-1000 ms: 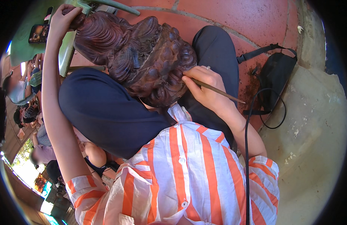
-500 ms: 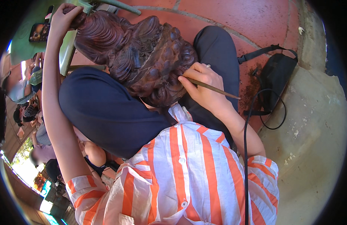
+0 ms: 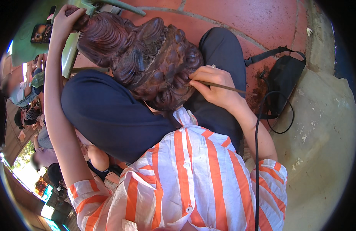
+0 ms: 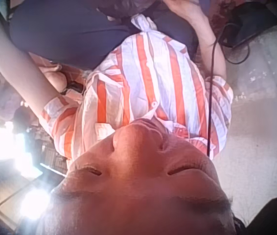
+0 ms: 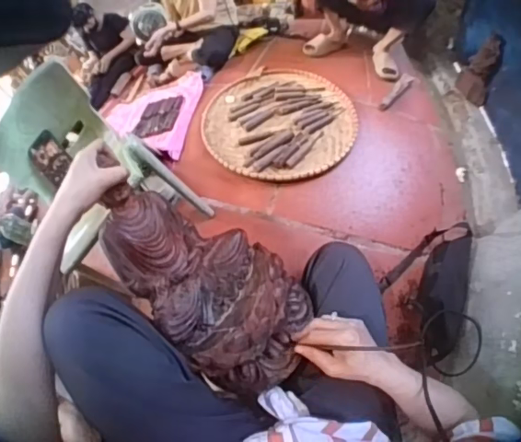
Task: The person carves a dark wooden object using a small chisel, holding the object on their lap and refining its surface details. They rotate the object to access different areas and continue carving throughout the clip.
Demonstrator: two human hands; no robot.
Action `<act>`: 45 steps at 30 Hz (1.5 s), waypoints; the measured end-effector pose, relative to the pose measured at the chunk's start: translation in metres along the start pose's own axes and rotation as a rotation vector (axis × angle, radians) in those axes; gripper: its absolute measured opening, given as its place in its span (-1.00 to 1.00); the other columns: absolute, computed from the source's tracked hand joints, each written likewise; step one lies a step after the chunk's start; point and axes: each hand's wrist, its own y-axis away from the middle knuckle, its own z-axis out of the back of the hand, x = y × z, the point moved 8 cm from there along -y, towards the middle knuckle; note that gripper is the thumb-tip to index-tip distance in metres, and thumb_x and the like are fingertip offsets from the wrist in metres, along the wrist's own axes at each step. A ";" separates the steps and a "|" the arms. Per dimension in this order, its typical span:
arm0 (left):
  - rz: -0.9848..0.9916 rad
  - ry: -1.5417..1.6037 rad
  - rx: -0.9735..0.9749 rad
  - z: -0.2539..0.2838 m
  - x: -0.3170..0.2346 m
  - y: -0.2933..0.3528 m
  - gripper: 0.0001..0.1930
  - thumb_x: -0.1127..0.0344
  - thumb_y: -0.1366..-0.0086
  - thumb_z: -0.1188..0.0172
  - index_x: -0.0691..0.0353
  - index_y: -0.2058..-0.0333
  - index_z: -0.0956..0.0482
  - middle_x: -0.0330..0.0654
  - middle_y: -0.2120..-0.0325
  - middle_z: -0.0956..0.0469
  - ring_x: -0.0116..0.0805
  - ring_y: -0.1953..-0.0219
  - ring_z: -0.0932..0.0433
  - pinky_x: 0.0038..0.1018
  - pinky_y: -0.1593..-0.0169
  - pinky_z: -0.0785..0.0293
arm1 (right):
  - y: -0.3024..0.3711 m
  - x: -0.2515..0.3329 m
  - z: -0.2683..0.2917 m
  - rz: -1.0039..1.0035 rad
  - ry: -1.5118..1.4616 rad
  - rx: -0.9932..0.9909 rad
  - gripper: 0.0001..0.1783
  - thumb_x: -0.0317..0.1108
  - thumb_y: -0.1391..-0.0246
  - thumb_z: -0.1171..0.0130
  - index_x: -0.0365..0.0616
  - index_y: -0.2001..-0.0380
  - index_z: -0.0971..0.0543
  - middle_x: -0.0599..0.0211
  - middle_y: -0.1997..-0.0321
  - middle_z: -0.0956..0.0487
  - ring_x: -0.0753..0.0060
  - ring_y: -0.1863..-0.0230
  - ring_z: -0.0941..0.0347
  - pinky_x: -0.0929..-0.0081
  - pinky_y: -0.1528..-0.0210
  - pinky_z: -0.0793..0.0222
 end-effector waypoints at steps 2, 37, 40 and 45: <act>0.002 -0.008 -0.003 0.000 -0.001 0.000 -0.54 -0.03 -0.05 -0.35 0.24 0.23 -0.57 -0.19 0.38 -0.59 -0.47 0.37 -0.60 -0.53 0.35 -0.55 | -0.003 -0.006 0.000 0.014 -0.043 0.035 -0.89 -0.41 0.00 -0.29 -0.23 0.42 -0.63 0.23 0.33 -0.64 0.18 0.30 -0.57 0.39 0.26 -0.45; 0.074 0.051 0.046 0.006 0.024 0.002 -0.64 0.10 -0.16 -0.30 0.23 0.18 -0.56 -0.25 0.33 -0.58 -0.53 0.33 -0.55 -0.58 0.24 -0.51 | -0.036 -0.010 -0.009 0.136 -0.344 0.393 -0.83 -0.41 -0.01 -0.29 -0.32 0.40 -0.61 0.13 0.37 -0.61 0.09 0.33 -0.57 0.31 0.28 -0.47; 0.047 -0.002 0.025 0.008 0.016 0.003 -0.62 0.08 -0.15 -0.31 0.24 0.18 -0.57 -0.23 0.33 -0.58 -0.52 0.32 -0.55 -0.57 0.23 -0.51 | -0.036 -0.009 -0.009 0.133 -0.343 0.399 -0.83 -0.40 -0.01 -0.29 -0.32 0.40 -0.61 0.12 0.38 -0.61 0.09 0.33 -0.57 0.31 0.28 -0.47; 0.071 -0.008 0.025 0.010 0.010 0.006 -0.62 0.07 -0.15 -0.30 0.25 0.20 -0.57 -0.22 0.34 -0.58 -0.52 0.33 -0.56 -0.56 0.23 -0.52 | -0.036 -0.013 -0.013 0.111 -0.342 0.441 -0.83 -0.38 -0.02 -0.29 -0.30 0.41 -0.62 0.13 0.38 -0.60 0.09 0.35 -0.56 0.30 0.30 -0.45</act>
